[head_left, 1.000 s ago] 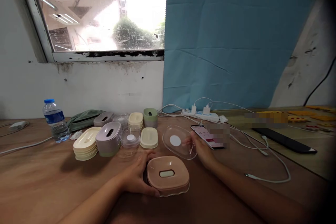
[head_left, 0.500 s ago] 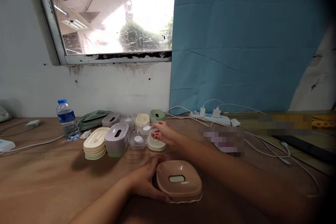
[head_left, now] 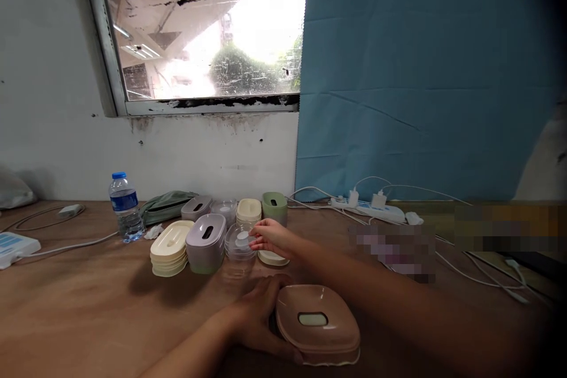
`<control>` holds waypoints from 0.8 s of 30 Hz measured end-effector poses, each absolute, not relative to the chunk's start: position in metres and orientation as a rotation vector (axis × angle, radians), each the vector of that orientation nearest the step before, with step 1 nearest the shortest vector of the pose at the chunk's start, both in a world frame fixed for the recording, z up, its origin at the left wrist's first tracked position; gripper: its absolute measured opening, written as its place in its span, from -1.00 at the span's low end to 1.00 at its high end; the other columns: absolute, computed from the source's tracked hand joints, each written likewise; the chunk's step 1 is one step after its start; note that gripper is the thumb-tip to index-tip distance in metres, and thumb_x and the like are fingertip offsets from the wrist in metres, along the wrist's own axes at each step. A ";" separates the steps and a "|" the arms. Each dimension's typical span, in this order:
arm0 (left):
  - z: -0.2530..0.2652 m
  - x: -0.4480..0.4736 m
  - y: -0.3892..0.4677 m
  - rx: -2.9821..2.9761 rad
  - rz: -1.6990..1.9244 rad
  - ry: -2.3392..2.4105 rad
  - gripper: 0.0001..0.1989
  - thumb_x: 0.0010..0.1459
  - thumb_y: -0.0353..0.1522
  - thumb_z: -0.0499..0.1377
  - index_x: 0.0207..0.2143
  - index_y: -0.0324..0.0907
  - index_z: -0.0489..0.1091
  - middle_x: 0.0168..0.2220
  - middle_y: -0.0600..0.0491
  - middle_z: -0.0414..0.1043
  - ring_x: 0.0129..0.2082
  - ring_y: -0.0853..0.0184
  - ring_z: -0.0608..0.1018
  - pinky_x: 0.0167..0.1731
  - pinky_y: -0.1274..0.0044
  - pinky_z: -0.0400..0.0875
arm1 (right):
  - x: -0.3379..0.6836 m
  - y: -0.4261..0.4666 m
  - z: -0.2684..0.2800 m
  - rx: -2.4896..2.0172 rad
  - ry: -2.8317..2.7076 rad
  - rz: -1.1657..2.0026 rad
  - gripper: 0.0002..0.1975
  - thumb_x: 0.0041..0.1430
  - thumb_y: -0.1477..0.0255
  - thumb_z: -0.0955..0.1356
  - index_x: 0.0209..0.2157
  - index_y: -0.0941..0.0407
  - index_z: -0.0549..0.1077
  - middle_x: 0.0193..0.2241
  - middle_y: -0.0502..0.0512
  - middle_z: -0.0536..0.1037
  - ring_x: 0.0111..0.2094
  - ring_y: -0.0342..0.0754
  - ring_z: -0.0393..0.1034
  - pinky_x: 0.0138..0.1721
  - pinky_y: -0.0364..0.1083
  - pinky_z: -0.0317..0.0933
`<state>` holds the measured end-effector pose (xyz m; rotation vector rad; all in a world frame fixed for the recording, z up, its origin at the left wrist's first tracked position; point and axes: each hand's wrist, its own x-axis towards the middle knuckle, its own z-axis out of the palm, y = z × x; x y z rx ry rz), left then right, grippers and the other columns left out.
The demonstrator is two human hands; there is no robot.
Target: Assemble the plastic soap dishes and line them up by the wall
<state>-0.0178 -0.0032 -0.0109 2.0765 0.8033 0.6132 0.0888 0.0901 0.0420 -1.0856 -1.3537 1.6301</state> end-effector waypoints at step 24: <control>-0.028 -0.019 0.013 2.033 0.737 0.686 -0.09 -0.34 -0.26 0.32 0.00 -0.17 -0.16 -0.03 -0.05 0.09 0.01 0.20 0.20 0.01 0.39 0.11 | 0.193 -0.006 0.069 -1.276 -2.988 0.576 -0.25 -0.48 0.31 0.48 -0.09 0.05 0.30 -0.19 0.07 0.34 -0.29 0.11 0.32 -0.34 -0.05 0.21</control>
